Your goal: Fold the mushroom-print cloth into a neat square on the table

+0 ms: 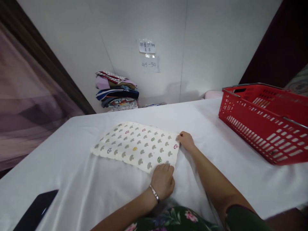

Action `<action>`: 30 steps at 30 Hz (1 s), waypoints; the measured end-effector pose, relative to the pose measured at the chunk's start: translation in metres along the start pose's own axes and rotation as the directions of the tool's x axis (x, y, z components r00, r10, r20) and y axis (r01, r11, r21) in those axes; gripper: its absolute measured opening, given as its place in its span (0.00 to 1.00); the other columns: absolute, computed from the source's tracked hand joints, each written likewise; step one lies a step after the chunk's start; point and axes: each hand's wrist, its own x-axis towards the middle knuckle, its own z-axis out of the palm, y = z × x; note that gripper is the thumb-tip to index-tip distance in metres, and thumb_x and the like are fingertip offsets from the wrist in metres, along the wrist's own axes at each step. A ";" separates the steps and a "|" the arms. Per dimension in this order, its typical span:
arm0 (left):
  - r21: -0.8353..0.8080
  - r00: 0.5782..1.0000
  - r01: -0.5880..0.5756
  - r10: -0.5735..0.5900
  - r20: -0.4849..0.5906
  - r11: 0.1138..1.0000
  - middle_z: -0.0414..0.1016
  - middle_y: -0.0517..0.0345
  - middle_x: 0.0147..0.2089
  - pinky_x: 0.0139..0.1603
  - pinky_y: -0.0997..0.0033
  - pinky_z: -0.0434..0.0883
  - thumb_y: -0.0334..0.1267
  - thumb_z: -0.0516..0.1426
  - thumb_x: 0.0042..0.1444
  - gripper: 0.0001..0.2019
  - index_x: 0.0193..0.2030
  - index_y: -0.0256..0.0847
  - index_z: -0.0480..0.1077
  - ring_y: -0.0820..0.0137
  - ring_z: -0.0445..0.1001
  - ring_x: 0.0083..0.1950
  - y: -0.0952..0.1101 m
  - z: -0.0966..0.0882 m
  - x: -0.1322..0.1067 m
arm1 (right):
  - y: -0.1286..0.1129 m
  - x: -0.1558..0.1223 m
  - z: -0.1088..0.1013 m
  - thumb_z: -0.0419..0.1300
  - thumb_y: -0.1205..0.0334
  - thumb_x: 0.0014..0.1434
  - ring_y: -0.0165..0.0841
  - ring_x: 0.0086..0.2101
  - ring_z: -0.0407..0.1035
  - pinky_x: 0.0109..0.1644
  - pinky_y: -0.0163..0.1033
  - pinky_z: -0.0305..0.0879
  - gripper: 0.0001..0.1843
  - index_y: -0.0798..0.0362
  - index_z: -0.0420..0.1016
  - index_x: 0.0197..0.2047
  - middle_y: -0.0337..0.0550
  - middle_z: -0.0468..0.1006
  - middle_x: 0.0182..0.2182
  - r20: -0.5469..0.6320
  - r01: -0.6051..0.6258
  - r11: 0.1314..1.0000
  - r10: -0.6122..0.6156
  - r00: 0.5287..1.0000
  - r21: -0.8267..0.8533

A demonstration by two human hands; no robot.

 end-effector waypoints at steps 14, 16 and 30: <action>-0.134 0.976 -0.122 0.094 -0.196 0.984 0.71 0.57 0.35 0.40 0.68 0.61 0.49 0.51 0.57 0.13 0.36 0.41 0.65 0.69 0.67 0.39 -0.028 0.007 -0.019 | 0.005 -0.028 0.034 0.43 0.46 0.60 0.44 0.62 0.45 0.61 0.57 0.44 0.31 0.54 0.58 0.61 0.49 0.55 0.63 0.190 0.492 0.794 -0.454 0.870 -0.358; -0.145 0.970 -0.081 0.045 -0.237 0.986 0.72 0.56 0.38 0.44 0.67 0.61 0.47 0.51 0.57 0.12 0.37 0.41 0.66 0.68 0.68 0.42 -0.043 0.002 -0.020 | 0.006 -0.030 0.038 0.41 0.45 0.60 0.43 0.63 0.43 0.61 0.58 0.44 0.32 0.54 0.57 0.61 0.49 0.53 0.64 0.243 0.470 0.799 -0.404 0.882 -0.376; -0.293 0.424 0.814 -0.858 -0.288 0.501 0.52 0.52 0.67 0.64 0.61 0.49 0.48 0.49 0.59 0.22 0.57 0.42 0.62 0.62 0.47 0.68 -0.241 -0.026 -0.060 | -0.009 -0.043 0.029 0.42 0.46 0.59 0.45 0.63 0.42 0.62 0.60 0.39 0.31 0.51 0.59 0.61 0.49 0.54 0.63 0.222 0.495 0.802 -0.443 0.868 -0.334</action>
